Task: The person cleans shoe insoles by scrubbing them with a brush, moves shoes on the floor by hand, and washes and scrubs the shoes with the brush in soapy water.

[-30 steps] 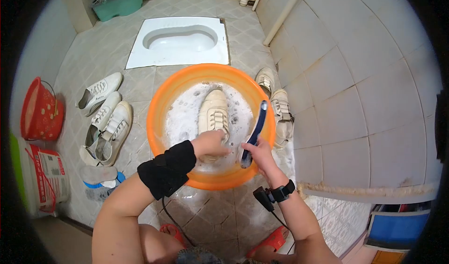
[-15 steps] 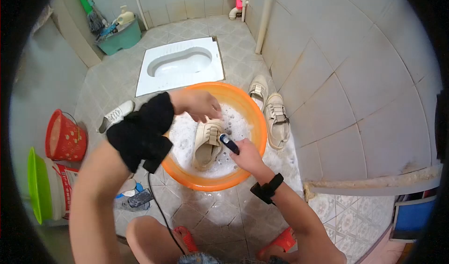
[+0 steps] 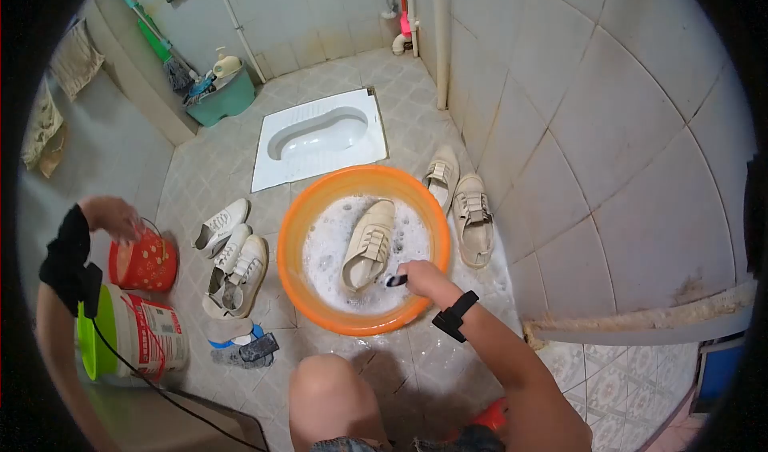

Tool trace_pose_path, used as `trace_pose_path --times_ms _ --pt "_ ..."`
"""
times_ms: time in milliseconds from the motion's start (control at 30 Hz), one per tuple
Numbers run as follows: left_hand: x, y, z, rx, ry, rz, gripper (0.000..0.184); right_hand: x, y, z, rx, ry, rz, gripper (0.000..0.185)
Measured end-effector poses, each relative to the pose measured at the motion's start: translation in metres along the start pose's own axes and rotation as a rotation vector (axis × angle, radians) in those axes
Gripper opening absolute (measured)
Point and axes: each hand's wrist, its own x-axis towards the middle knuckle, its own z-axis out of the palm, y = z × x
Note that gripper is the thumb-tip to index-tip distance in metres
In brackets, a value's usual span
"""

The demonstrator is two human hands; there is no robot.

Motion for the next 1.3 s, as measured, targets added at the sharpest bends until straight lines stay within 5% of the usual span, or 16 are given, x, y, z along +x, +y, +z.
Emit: trace_pose_path --times_ms 33,167,233,267,300,400,467,533,667,767,833,933,1067,1200,1233,1300 --pt "0.023 -0.013 0.012 0.171 0.017 0.198 0.032 0.004 0.005 0.003 -0.009 -0.116 -0.078 0.021" --pt "0.109 0.079 0.111 0.659 0.377 0.241 0.023 0.012 0.022 0.028 0.394 -0.138 -0.166 0.025" --pt "0.165 0.13 0.166 0.292 0.561 0.827 0.023 0.017 0.018 0.022 0.386 -0.207 -0.138 0.026" --pt "0.195 0.163 0.197 0.251 0.623 0.799 0.022 0.018 0.011 0.016 0.382 -0.278 -0.113 0.028" --pt "0.199 0.204 0.211 0.351 0.51 0.748 0.02 0.014 0.001 0.004 0.706 -0.288 0.224 0.021" --pt "0.238 0.274 0.251 -0.063 0.285 0.94 0.038 0.007 -0.016 -0.003 0.674 -0.162 0.43 0.015" --pt "0.267 0.304 0.264 -0.17 0.107 0.811 0.041 -0.001 -0.008 0.012 0.47 -0.04 0.305 0.017" --pt "0.291 0.329 0.279 -1.192 -0.197 0.621 0.048 -0.009 -0.012 0.013 0.265 0.061 0.185 0.019" --pt "0.357 0.36 0.3 -1.684 -0.005 0.366 0.043 -0.019 -0.039 -0.002 0.598 0.047 0.47 0.039" --pt "0.371 0.358 0.302 -1.946 -0.087 0.487 0.044 -0.015 -0.042 0.009 0.299 0.343 0.261 0.042" --pt "0.358 0.35 0.284 -1.958 -0.128 0.432 0.038 -0.008 -0.043 0.012 0.082 0.418 0.488 0.044" --pt "0.319 0.326 0.265 -1.957 -0.126 0.393 0.032 0.003 -0.032 0.019 -0.033 0.369 0.366 0.052" --pt "0.304 0.297 0.271 -1.984 -0.164 0.481 0.033 0.01 -0.065 0.012 0.178 0.477 0.487 0.044" --pt "0.284 0.292 0.273 -1.493 0.168 0.336 0.019 0.015 -0.098 0.043 0.126 0.485 0.308 0.035" --pt "0.306 0.286 0.287 -1.111 0.359 0.549 0.018 0.025 -0.09 0.044 0.022 0.438 0.407 0.034" --pt "0.332 0.292 0.306 -1.019 0.556 0.641 0.01 0.045 -0.054 0.049 -0.087 0.496 0.43 0.034"
